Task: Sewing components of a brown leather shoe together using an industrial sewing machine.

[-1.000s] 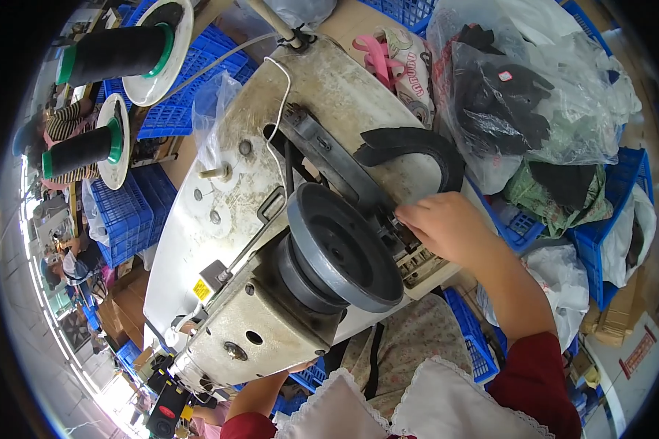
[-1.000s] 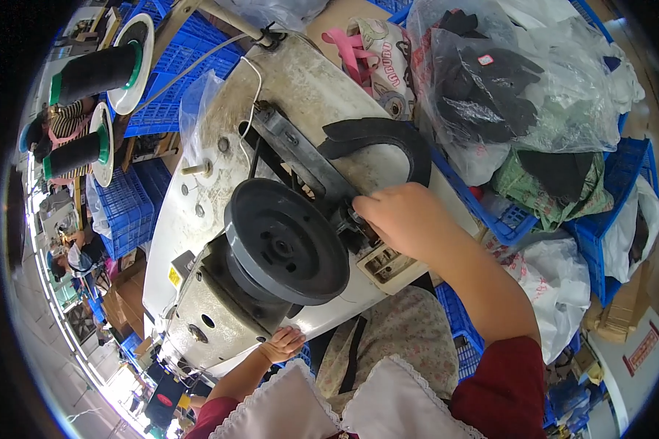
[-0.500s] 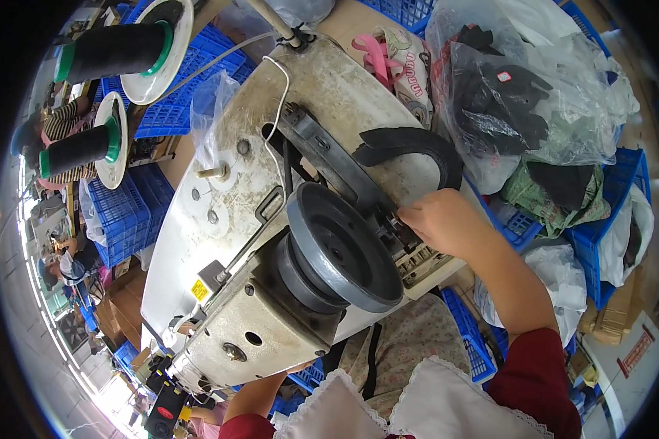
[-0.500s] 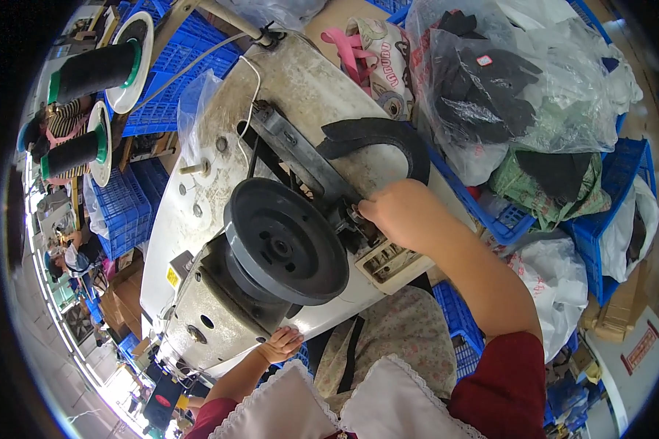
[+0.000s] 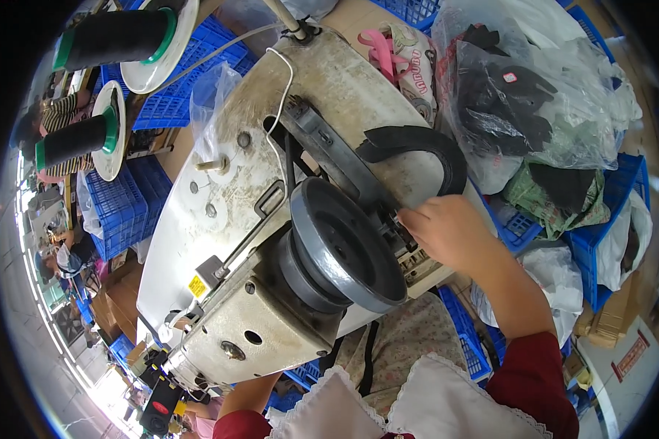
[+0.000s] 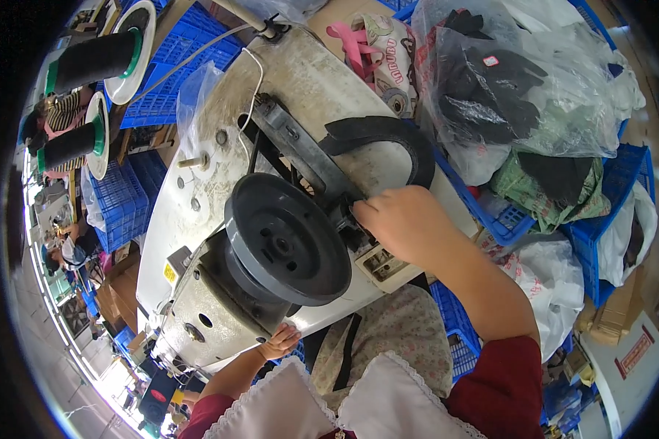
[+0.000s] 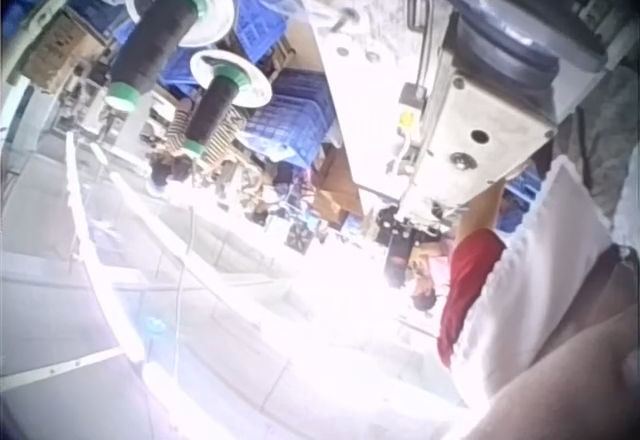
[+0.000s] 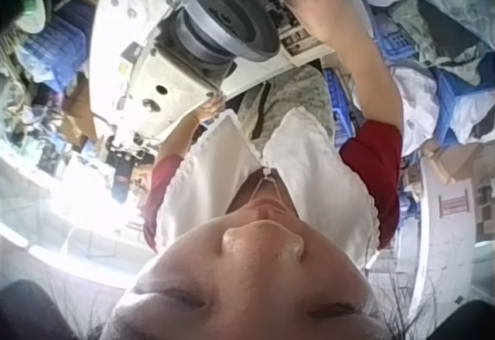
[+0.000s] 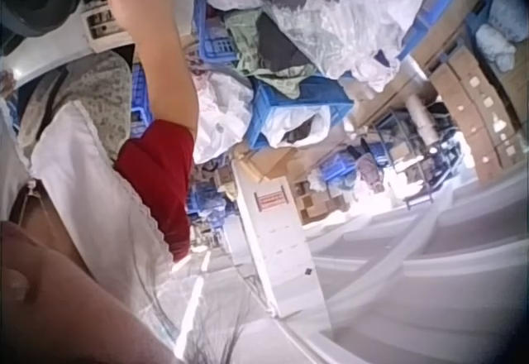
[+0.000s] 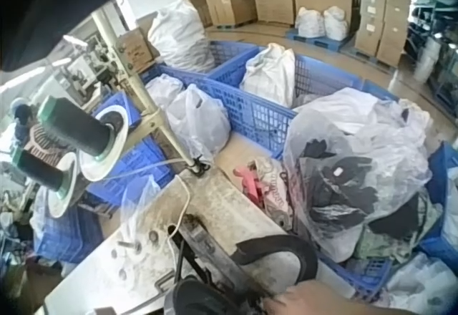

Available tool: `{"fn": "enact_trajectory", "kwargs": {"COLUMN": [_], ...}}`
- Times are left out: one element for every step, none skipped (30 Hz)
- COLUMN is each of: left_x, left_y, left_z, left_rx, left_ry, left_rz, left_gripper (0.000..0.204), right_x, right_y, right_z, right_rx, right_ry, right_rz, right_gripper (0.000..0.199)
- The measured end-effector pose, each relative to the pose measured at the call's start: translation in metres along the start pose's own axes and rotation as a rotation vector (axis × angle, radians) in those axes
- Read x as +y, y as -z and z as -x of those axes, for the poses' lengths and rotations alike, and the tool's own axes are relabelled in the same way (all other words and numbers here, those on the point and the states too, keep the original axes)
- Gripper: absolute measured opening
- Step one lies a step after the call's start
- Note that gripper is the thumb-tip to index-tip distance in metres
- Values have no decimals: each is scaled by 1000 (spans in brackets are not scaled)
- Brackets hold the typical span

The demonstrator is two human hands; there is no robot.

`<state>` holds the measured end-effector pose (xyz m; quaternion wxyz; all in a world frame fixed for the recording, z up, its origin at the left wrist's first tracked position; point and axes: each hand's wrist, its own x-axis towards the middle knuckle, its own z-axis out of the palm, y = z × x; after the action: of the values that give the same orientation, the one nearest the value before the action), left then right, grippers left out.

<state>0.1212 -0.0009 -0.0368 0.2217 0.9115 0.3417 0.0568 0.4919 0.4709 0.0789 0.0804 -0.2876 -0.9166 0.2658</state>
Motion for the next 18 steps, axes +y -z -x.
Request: {"fn": "enact_trajectory", "kwargs": {"left_x": [-2,-3,-6,-7,-8,-8,-6,-4,-4,-5,-5,-5,-5,-5,-4,-4,-3,-4], "left_y": [2,5,8,11,14,16,17,17,18,18,18,18,17,16,15,14,13,12], "left_z": [-4,-8,-12,-14,-16,-20,-18,-17,-16,-16,-16,-18,-17,-16,-15,-16,-16,-16], "left_rx": [2,3,5,2,-1,0,-12,-23,-24,-33,-41,-39,-26,-12,-12,0,11,12], "left_ry": [-11,-23,-24,-45,-67,-69,-55,-42,-39,-44,-49,-50,-31,-11,-10,-8,-5,-6], "left_rz": [-14,-29,-28,-42,-56,-55,-68,-80,-81,-77,-74,-73,-53,-33,-34,-44,-53,-52], "left_gripper": [43,42,42,42,41,41,41,40,40,41,41,41,42,43,43,44,45,45], "right_x": [2,6,10,14,17,20,22,24,25,26,27,28,28,28,27,27,26,26], "right_y": [-1,-1,-2,-3,-4,-5,-6,-6,-6,-6,-6,-6,-7,-8,-9,-11,-13,-15], "right_z": [-4,-8,-12,-15,-18,-19,-21,-22,-22,-20,-19,-17,-16,-14,-13,-11,-9,-6], "right_rx": [-1,-1,0,0,-19,-37,-37,-46,-56,-56,-75,-94,-93,-90,-88,-88,-49,-11], "right_ry": [-1,-38,-76,-76,-87,-99,-95,-78,-61,-61,-57,-53,-52,-46,-40,-41,-43,-45], "right_rz": [2,-64,-131,-130,-136,-141,-143,-165,-187,-185,-171,-157,-157,-152,-148,-147,-176,-205], "right_gripper": [9,7,6,6,7,10,10,10,10,10,10,10,10,10,10,10,7,5]}}
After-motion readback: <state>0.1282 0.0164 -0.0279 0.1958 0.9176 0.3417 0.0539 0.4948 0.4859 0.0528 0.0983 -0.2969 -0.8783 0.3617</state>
